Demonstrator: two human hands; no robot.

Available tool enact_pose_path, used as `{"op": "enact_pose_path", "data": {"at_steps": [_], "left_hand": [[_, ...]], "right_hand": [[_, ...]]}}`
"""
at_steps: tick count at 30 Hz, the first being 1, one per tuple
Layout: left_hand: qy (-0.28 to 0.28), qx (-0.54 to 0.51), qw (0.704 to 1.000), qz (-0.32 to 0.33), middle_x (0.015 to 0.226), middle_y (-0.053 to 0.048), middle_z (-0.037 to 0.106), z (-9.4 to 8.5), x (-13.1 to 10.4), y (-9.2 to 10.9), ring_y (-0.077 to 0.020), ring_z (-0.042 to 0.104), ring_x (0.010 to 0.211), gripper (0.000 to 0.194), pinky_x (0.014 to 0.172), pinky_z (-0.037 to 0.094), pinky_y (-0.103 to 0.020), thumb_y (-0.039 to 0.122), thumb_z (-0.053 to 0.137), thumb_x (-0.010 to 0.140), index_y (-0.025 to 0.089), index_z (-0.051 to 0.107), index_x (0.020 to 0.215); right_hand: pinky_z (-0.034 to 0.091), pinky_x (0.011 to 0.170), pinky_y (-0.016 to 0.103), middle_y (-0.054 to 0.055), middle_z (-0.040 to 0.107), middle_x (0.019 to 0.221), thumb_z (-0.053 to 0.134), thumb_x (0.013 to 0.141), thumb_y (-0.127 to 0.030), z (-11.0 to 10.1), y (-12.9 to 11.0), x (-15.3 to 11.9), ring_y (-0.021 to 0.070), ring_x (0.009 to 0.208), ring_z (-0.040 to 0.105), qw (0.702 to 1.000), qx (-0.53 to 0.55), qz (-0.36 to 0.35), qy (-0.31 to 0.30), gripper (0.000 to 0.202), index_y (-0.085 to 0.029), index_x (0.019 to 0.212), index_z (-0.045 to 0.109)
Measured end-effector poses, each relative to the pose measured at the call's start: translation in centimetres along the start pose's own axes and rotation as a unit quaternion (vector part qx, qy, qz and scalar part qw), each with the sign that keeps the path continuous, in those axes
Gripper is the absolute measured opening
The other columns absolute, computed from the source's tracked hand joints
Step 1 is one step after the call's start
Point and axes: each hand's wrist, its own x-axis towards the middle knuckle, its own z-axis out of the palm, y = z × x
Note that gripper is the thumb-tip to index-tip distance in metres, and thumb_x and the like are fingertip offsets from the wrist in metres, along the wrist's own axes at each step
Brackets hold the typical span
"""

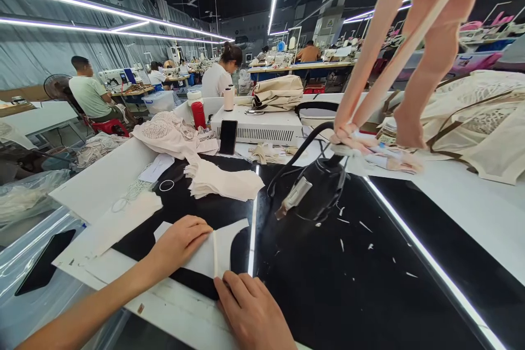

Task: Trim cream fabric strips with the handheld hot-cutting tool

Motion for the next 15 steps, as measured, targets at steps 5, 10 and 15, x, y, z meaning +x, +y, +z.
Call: {"op": "enact_pose_path", "data": {"at_steps": [5,10,15], "left_hand": [[-0.016,-0.012,0.998,-0.067,0.104,-0.005,0.066,0.2,0.9,0.3,-0.0235,0.059,0.098,0.013,0.092,0.048,-0.041,0.019,0.058,0.101,0.019,0.070,0.105],[-0.038,-0.053,0.991,-0.114,0.092,0.000,0.067,-0.3,1.9,1.1,-0.0199,0.058,0.090,0.010,0.083,0.046,-0.033,0.020,0.063,0.095,0.020,0.067,0.086],[-0.071,-0.093,0.983,-0.143,0.079,0.002,0.067,-1.1,2.6,1.2,-0.0183,0.059,0.083,0.016,0.072,0.042,-0.028,0.025,0.062,0.093,0.020,0.067,0.079]], "right_hand": [[0.053,0.066,0.031,0.006,0.077,0.092,0.029,0.109,-0.021,-0.1,0.0,-0.1,0.0179,0.071,0.070,1.000,0.013,0.002,0.003,0.040,-0.017,0.109,0.069],[0.054,0.066,0.030,0.007,0.076,0.092,0.029,0.109,-0.022,-0.2,0.1,0.3,0.0178,0.071,0.070,0.999,0.035,0.009,-0.002,0.040,-0.017,0.107,0.069],[0.055,0.064,0.031,0.007,0.077,0.093,0.031,0.108,-0.020,-0.2,0.0,0.7,0.0186,0.070,0.070,0.999,0.041,0.016,-0.005,0.038,-0.018,0.106,0.069]]}}
